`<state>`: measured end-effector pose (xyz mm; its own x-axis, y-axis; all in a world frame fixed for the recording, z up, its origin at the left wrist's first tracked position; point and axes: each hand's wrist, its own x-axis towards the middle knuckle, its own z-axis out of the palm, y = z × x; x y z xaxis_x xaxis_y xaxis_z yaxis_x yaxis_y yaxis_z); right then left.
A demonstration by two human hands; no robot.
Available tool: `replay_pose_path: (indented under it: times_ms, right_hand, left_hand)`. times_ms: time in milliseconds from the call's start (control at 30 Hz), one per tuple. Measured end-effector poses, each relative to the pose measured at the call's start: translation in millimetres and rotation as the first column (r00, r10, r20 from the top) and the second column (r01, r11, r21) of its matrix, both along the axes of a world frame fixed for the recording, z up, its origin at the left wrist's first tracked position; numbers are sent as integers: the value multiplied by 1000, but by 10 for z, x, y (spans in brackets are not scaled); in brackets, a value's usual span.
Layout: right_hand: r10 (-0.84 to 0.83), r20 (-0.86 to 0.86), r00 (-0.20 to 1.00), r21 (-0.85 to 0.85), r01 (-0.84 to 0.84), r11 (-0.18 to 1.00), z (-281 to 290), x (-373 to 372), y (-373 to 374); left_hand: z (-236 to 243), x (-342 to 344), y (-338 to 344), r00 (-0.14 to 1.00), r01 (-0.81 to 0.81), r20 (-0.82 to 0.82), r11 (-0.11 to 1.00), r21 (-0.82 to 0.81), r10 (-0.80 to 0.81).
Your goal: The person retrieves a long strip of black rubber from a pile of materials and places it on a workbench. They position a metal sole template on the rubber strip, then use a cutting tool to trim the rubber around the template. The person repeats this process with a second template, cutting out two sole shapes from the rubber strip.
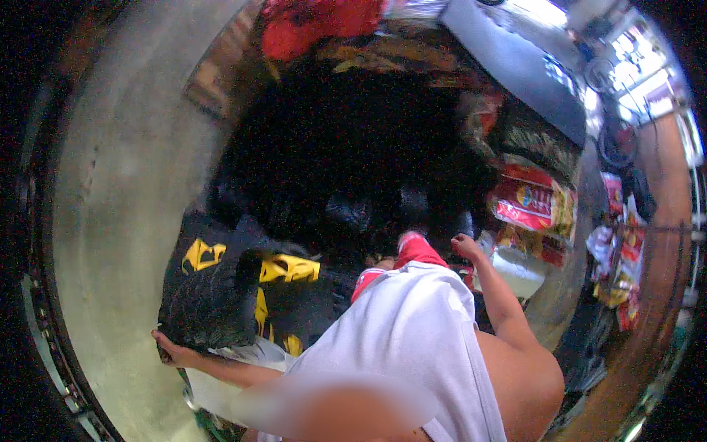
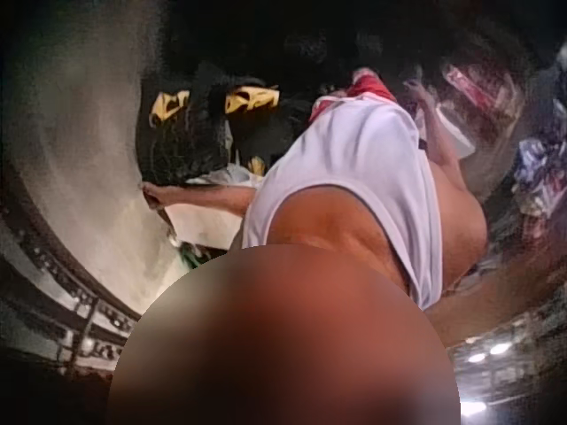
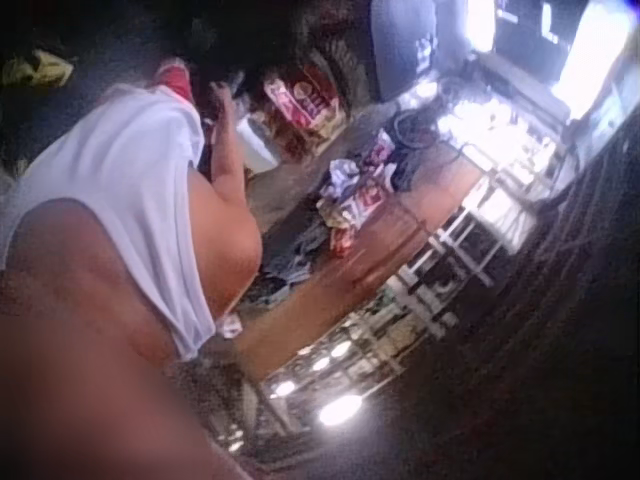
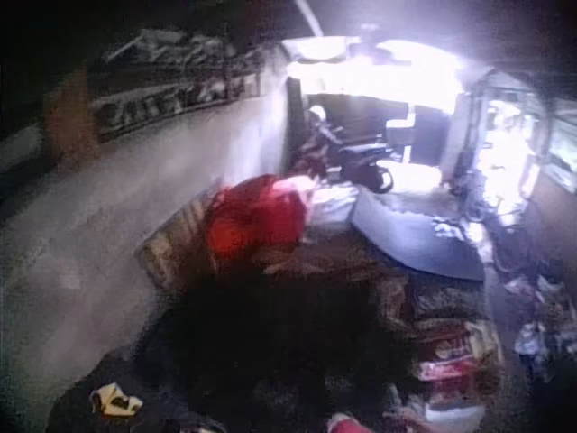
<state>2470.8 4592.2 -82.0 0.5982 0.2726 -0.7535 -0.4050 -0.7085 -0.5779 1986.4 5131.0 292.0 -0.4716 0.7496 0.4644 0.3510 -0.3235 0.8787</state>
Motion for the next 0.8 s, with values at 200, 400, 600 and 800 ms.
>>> replay_pose_path:
  times_ms: [200,400,600,800]
  right_hand:
    - [-341,91,936,212,317,925,127,-515,-634]
    - [-515,175,839,153,494,856,452,-1417,-1675]
    - [-473,690,548,473,153,868,1623,-1477,-1457]
    - [-462,876,-140,463,-30,886,3295,-1074,-1418]
  left_hand:
    - [1025,1584,-109,843,463,-288,885,-43,-455]
    - [1201,2725,-1025,606,756,-350,654,-26,-714]
    - [1180,3445,-1989,340,919,-384,389,-57,-858]
    - [1341,4058,-2893,74,989,-376,117,-94,-924]
